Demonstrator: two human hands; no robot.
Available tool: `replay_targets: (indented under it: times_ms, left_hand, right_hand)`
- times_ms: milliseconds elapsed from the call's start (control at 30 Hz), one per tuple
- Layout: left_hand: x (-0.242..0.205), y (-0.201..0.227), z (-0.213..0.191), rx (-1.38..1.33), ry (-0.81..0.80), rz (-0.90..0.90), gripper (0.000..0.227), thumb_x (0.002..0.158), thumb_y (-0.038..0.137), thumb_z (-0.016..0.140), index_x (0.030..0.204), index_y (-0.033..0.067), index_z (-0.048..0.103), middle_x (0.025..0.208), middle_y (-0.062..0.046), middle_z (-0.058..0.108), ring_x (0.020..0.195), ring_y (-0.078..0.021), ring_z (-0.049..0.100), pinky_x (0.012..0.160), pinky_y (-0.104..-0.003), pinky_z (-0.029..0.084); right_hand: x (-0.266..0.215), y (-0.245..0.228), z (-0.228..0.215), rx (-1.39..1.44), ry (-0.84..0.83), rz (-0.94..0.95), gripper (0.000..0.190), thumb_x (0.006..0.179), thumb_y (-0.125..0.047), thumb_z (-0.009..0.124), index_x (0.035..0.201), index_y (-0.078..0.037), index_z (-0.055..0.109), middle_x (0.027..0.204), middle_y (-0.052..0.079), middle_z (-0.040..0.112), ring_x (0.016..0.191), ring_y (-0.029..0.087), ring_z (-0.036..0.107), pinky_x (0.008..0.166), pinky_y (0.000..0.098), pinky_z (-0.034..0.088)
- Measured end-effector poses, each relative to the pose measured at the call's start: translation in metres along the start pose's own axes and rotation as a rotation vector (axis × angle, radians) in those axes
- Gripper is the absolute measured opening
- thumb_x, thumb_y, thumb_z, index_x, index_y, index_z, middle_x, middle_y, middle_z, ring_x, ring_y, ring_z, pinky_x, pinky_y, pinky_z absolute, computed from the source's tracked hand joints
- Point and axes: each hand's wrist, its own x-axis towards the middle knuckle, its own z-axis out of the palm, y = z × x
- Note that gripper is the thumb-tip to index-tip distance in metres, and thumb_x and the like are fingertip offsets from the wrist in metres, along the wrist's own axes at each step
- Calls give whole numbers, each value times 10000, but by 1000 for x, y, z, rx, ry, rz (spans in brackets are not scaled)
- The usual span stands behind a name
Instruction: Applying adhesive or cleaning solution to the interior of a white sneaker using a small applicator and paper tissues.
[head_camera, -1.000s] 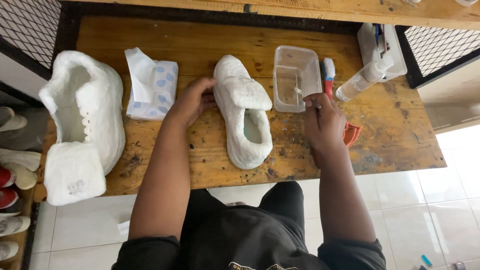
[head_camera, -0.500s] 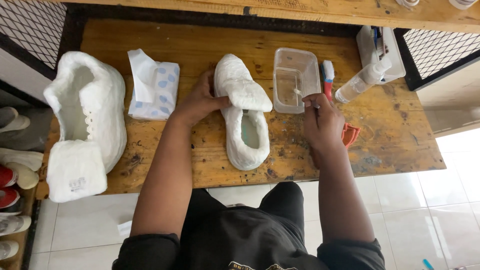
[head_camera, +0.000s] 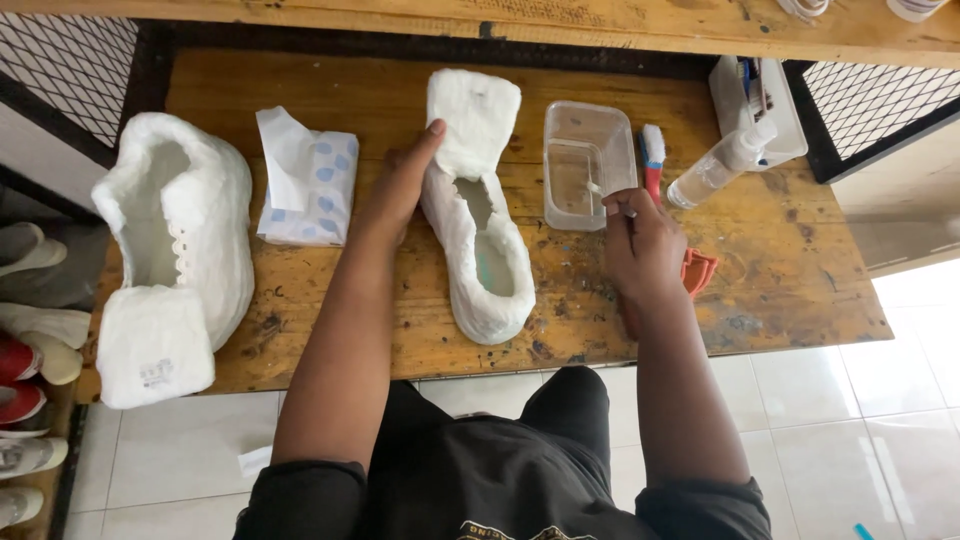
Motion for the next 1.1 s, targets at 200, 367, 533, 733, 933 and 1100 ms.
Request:
replay_targets:
  times_ms: [200, 367, 533, 733, 933, 1100]
  left_hand:
    - [-10, 12, 0, -81, -38, 18, 1215, 782, 840, 542, 1553, -72, 322, 1599, -328, 332, 1502, -446, 330, 1214, -542, 317]
    - [7, -5, 3, -259, -112, 46, 1172, 785, 736, 686, 1554, -65, 310, 1587, -338, 335, 1481, -468, 356, 1188, -589, 330]
    - [56, -56, -7, -353, -156, 97, 927, 823, 591, 802, 1443, -11, 464, 1420, -258, 495, 1354, -413, 494, 1100, -577, 440]
    - [73, -78, -13, -462, -169, 120, 698, 825, 488, 833, 1269, 28, 555, 1210, -155, 586, 1169, -320, 586, 987, -509, 535]
    - [58, -67, -9, -510, -157, 165, 523, 830, 432, 813, 1129, 76, 574, 1074, -100, 574, 1078, -276, 592, 921, -468, 566]
    - [65, -79, -9, -419, -88, 197, 540, 827, 479, 798, 1101, 78, 562, 1014, -87, 540, 1024, -265, 587, 839, -441, 570]
  right_hand:
    - [0, 9, 2, -8, -17, 4, 53, 1031, -151, 664, 1049, -184, 702, 801, 91, 691, 806, 422, 673, 746, 493, 538]
    - [-4, 18, 7, -34, -29, -2, 77, 1027, -141, 673, 1045, -203, 716, 750, 98, 663, 786, 409, 674, 736, 478, 536]
    - [-5, 8, 0, 11, -42, 28, 116, 1043, -119, 636, 1066, -197, 719, 703, 102, 631, 749, 423, 659, 714, 467, 530]
    - [-9, -16, -10, 419, 67, 122, 182, 1063, 68, 505, 1086, 4, 673, 605, 64, 511, 532, 180, 476, 593, 314, 439]
    - [-25, -40, -24, 596, 287, -75, 164, 1042, 36, 529, 1002, 140, 649, 610, 141, 606, 516, 221, 607, 574, 307, 478]
    - [-50, -70, -51, 520, 220, -441, 244, 925, -69, 549, 890, 150, 651, 579, 115, 595, 418, 199, 537, 443, 323, 450]
